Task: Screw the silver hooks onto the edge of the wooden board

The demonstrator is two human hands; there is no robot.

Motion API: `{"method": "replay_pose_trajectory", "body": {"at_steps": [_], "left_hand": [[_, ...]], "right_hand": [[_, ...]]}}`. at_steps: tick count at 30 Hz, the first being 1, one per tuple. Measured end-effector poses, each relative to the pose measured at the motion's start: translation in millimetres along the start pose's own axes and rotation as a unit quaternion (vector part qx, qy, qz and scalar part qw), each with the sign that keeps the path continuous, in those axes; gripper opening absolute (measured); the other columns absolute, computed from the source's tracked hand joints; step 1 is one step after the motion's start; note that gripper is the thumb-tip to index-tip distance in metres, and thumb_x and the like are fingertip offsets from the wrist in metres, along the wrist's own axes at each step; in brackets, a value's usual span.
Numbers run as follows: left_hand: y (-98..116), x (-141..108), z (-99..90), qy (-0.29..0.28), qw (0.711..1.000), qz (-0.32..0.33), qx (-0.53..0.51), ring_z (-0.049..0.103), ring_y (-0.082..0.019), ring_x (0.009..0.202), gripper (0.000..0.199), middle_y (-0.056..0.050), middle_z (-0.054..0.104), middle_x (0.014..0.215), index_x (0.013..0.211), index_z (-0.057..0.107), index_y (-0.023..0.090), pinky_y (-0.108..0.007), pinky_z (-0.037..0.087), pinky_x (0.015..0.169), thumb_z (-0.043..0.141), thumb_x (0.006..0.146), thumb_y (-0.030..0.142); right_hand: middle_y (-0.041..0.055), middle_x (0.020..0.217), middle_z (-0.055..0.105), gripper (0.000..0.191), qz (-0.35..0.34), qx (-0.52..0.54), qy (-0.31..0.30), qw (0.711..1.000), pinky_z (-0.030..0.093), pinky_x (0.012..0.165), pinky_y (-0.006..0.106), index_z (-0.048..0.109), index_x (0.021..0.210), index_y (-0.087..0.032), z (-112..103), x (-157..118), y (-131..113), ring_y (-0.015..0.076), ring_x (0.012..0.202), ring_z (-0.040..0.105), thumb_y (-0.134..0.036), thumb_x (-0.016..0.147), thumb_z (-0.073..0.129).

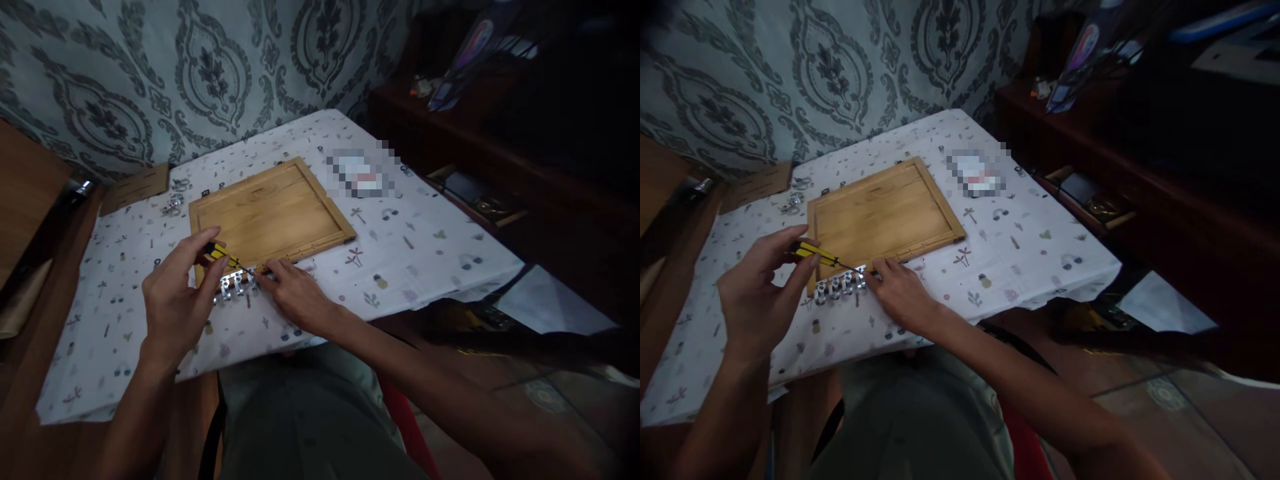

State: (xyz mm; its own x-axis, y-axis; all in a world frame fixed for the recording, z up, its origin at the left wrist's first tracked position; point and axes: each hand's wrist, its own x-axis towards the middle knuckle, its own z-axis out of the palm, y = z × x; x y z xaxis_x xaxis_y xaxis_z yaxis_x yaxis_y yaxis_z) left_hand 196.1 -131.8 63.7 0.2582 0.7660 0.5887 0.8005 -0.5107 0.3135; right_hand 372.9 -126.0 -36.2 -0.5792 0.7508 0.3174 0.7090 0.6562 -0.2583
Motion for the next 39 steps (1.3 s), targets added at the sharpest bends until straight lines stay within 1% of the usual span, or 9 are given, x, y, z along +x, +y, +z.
{"method": "replay_pose_trajectory", "body": {"at_steps": [3, 9, 13, 16, 19, 24, 32, 35, 39], "left_hand": [[0.3, -0.3, 1.4, -0.011, 1.0, -0.009, 0.0, 0.066, -0.015, 0.085, 0.034, -0.004, 0.068, 0.111, 0.123, 0.057, 0.024, -0.03, 0.055, 0.079, 0.06, 0.089, 0.026], [2.0, 0.5, 2.7, -0.015, 1.0, -0.005, 0.011, 0.061, -0.012, 0.071, 0.022, -0.002, 0.066, 0.091, 0.11, 0.063, 0.023, -0.027, 0.054, 0.068, 0.061, 0.089, 0.028], [0.3, 0.4, 2.1, -0.008, 0.999, -0.036, -0.008, 0.063, -0.013, 0.082, 0.032, -0.002, 0.065, 0.109, 0.12, 0.058, 0.028, -0.026, 0.057, 0.07, 0.06, 0.088, 0.026], [-1.5, 1.6, 0.6, -0.007, 1.0, -0.013, -0.007, 0.063, -0.014, 0.09, 0.037, -0.002, 0.063, 0.117, 0.124, 0.056, 0.031, -0.026, 0.057, 0.073, 0.058, 0.089, 0.022], [-2.6, 3.4, 0.0, -0.021, 0.999, 0.02, 0.016, 0.062, -0.013, 0.081, 0.03, -0.002, 0.067, 0.1, 0.119, 0.061, 0.028, -0.027, 0.055, 0.07, 0.056, 0.09, 0.02], [-2.6, 5.0, 3.0, 0.024, 0.998, 0.047, 0.044, 0.06, -0.011, 0.066, 0.02, -0.001, 0.067, 0.086, 0.106, 0.067, 0.022, -0.024, 0.05, 0.062, 0.065, 0.086, 0.022], [-1.9, 5.4, -1.3, -0.018, 1.0, -0.024, -0.008, 0.066, -0.013, 0.086, 0.037, -0.001, 0.069, 0.107, 0.126, 0.056, 0.027, -0.026, 0.055, 0.079, 0.061, 0.089, 0.024], [-2.2, 5.1, 0.5, -0.028, 0.999, 0.0, 0.025, 0.065, -0.012, 0.078, 0.03, -0.002, 0.069, 0.104, 0.12, 0.059, 0.024, -0.024, 0.054, 0.072, 0.058, 0.09, 0.026], [-1.1, 6.6, 1.9, 0.007, 0.996, 0.044, 0.075, 0.058, -0.009, 0.062, 0.024, 0.0, 0.065, 0.085, 0.111, 0.065, 0.021, -0.023, 0.05, 0.061, 0.063, 0.087, 0.029]], "right_hand": [[0.0116, 0.112, 0.055, 0.033, 0.003, -0.006, 0.003, 1.0, 0.046, 0.081, 0.034, 0.056, 0.122, -0.016, 1.3, -0.2, 0.0, 0.0242, 0.1, 0.048, -0.01, 0.091, 0.049], [0.0116, 0.112, 0.056, 0.032, 0.003, 0.002, -0.001, 1.0, 0.047, 0.081, 0.034, 0.055, 0.122, -0.014, -1.1, 0.5, -0.5, 0.0242, 0.1, 0.049, -0.011, 0.091, 0.049], [0.0118, 0.112, 0.056, 0.029, 0.01, 0.006, -0.01, 1.0, 0.047, 0.082, 0.034, 0.056, 0.121, -0.014, -1.4, 1.3, -0.2, 0.0245, 0.1, 0.05, -0.012, 0.093, 0.047], [0.0123, 0.113, 0.057, 0.028, 0.011, 0.01, -0.009, 1.0, 0.047, 0.082, 0.035, 0.057, 0.12, -0.014, -0.4, 1.5, -0.1, 0.0246, 0.102, 0.05, -0.013, 0.094, 0.046], [0.0124, 0.115, 0.056, 0.028, 0.012, 0.012, -0.011, 1.0, 0.047, 0.084, 0.035, 0.056, 0.12, -0.013, -0.3, 1.4, -0.2, 0.0248, 0.103, 0.05, -0.014, 0.094, 0.046], [0.0117, 0.113, 0.056, 0.03, 0.012, 0.012, -0.023, 1.0, 0.047, 0.082, 0.034, 0.055, 0.122, -0.013, -1.6, 1.3, 0.1, 0.0247, 0.101, 0.05, -0.013, 0.093, 0.048], [0.0123, 0.112, 0.055, 0.027, 0.011, 0.011, -0.006, 1.0, 0.046, 0.079, 0.034, 0.056, 0.117, -0.014, 1.8, 1.4, 1.3, 0.0243, 0.1, 0.049, -0.012, 0.093, 0.044], [0.0123, 0.109, 0.055, 0.026, 0.011, 0.012, -0.004, 1.0, 0.045, 0.078, 0.034, 0.056, 0.116, -0.013, 3.0, 1.0, 1.1, 0.0242, 0.098, 0.048, -0.012, 0.093, 0.044], [0.0123, 0.107, 0.055, 0.027, 0.002, 0.014, 0.007, 1.0, 0.045, 0.077, 0.034, 0.055, 0.118, -0.013, 3.3, 0.8, 0.9, 0.0246, 0.098, 0.047, -0.012, 0.093, 0.045]]}}
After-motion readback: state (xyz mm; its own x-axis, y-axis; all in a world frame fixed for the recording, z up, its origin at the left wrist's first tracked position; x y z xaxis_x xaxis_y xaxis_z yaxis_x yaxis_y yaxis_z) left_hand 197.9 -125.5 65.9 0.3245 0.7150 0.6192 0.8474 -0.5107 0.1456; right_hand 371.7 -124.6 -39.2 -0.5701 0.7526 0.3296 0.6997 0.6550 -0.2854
